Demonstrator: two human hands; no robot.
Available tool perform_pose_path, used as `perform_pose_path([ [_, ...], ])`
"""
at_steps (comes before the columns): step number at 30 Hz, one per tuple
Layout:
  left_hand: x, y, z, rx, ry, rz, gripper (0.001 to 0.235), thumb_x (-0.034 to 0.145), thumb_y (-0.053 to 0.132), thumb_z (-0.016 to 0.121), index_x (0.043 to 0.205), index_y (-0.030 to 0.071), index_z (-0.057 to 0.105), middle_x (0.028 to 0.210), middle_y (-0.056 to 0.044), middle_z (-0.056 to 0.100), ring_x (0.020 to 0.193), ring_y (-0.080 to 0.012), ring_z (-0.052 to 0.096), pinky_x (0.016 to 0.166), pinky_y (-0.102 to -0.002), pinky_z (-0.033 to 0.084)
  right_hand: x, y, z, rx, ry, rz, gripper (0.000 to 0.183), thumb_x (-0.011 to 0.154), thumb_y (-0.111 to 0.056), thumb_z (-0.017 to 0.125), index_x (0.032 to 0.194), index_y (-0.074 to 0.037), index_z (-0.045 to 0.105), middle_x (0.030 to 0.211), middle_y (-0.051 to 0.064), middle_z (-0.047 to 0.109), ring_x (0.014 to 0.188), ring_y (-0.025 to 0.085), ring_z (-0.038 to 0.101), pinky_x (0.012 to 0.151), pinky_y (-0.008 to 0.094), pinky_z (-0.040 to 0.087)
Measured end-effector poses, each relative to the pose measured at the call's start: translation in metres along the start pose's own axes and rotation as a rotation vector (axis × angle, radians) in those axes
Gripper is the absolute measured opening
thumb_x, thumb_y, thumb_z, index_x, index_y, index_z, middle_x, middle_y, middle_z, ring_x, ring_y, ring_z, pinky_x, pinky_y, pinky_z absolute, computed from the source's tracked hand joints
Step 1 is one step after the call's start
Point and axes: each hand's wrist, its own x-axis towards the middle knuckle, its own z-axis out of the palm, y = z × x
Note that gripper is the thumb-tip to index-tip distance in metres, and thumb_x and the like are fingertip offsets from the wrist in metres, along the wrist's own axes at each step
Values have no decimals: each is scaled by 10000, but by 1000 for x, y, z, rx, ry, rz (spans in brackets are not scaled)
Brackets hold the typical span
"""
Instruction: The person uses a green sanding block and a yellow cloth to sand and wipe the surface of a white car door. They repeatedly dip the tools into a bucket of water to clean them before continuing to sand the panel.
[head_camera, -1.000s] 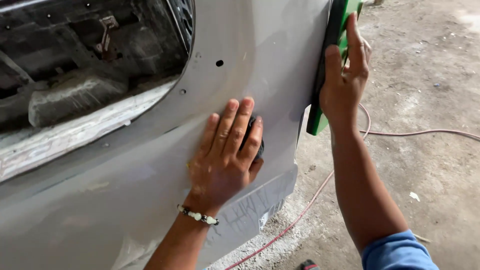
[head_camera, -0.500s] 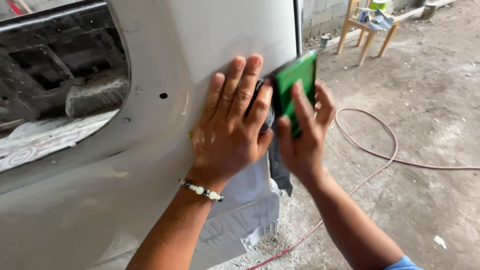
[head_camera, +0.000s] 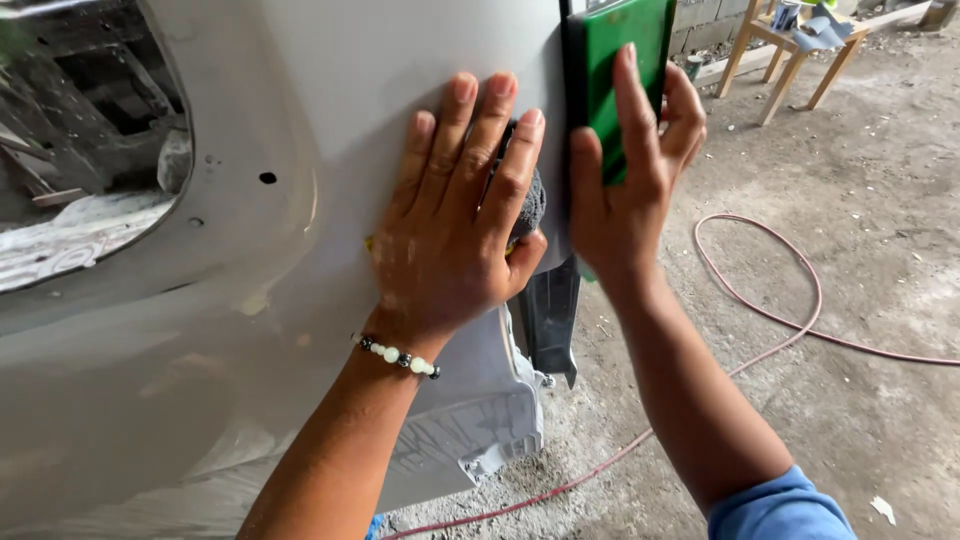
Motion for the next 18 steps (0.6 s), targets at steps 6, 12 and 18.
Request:
perform_pose_path([
  [6,-1,-2,7,55,74,34,547,1062,308,578,1527,31,499,1621,-185,442,1542,-367,380,1305,-514,262,-19,-11,-4,118,-38,-41,537,1059,-134,638,1578,-153,501,1550,188,360,1458,323,345,1234,446,336],
  [12,-6,-4,9,66,144,66,469,1079,319,514,1405,-13,576,1539,-208,526,1479,-389,455,1262,-534,329,-17,-18,-3,115,-34,8,507,1123,-135,624,1596,-148,442,1564,163,360,1465,310,364,1215,426,330],
  [18,-9,-3,11,74,216,83,471,1116,374,450,1351,-2,609,1467,-188,590,1427,-382,526,1233,-536,398,8,-7,-3,93,-59,6,562,1061,-90,659,1593,-151,487,1542,186,367,1424,324,381,1196,428,371],
])
